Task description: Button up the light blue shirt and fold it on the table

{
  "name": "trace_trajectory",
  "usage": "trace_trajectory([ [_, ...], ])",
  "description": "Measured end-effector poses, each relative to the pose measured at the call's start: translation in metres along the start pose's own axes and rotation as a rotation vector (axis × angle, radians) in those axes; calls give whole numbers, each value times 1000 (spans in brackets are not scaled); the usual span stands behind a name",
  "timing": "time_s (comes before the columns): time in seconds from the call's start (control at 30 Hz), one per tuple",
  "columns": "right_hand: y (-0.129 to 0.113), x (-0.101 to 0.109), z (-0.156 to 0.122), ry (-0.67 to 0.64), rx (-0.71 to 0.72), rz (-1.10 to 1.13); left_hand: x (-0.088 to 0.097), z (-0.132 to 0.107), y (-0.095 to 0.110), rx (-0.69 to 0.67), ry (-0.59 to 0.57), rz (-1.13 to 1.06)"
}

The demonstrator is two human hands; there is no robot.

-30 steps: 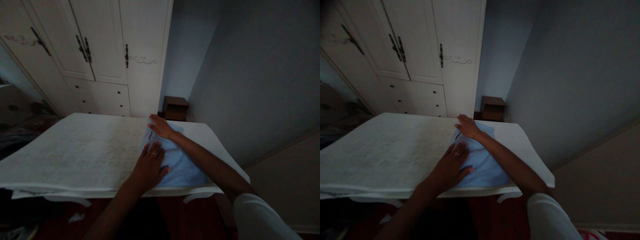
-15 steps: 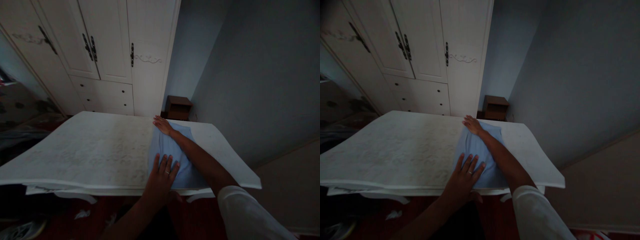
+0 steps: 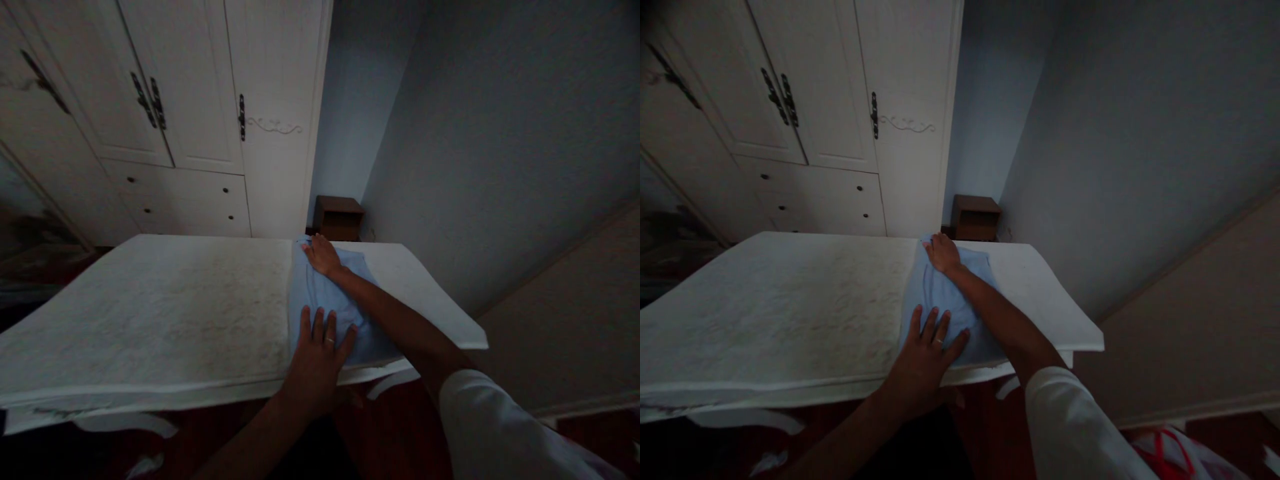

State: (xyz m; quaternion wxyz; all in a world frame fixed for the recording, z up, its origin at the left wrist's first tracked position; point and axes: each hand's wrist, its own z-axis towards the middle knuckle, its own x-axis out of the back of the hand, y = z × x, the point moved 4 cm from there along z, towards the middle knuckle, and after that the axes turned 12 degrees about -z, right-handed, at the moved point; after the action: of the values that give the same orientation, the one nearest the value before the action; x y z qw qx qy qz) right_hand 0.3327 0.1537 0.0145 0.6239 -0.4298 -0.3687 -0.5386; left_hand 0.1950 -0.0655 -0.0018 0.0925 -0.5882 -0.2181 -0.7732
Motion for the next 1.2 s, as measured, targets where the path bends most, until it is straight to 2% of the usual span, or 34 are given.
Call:
trace_trajectory([
  [0.1, -2, 9, -25, -1, -36, -54, 7, -1, -2, 0, 16, 1],
  [0.2, 5, 17, -59, -28, -1, -131, 11, 0, -4, 18, 38, -2],
  [0.33, 46, 25, -92, -133, -44, -152, 10, 0, -5, 20, 109, 22],
  [0.47, 91, 28, -103, -241, -13, -84, 6, -3, -4, -17, 190, 64],
  [0.6, 109, 27, -105, -229, -13, -40, 4, -3, -5, -10, 209, 87],
  [0.7, 109, 29, -105, -190, -10, -32, 9, -5, -4, -46, 190, 68],
  [0.77, 109, 37, -107, -135, -18, -20, 18, -6, -8, -60, 197, 17],
  [0.87, 105, 65, -117, 17, -10, 10, 39, -3, -24, -3, 256, -102],
  [0.97, 87, 101, -141, 133, 114, 20, 61, 16, -50, 120, 298, -170],
  [1.07, 57, 126, -173, 83, 298, -6, 74, 49, -73, 196, 281, -90],
  [1.2, 30, 127, -217, -94, 516, -65, 66, 103, -92, 131, 130, 5],
])
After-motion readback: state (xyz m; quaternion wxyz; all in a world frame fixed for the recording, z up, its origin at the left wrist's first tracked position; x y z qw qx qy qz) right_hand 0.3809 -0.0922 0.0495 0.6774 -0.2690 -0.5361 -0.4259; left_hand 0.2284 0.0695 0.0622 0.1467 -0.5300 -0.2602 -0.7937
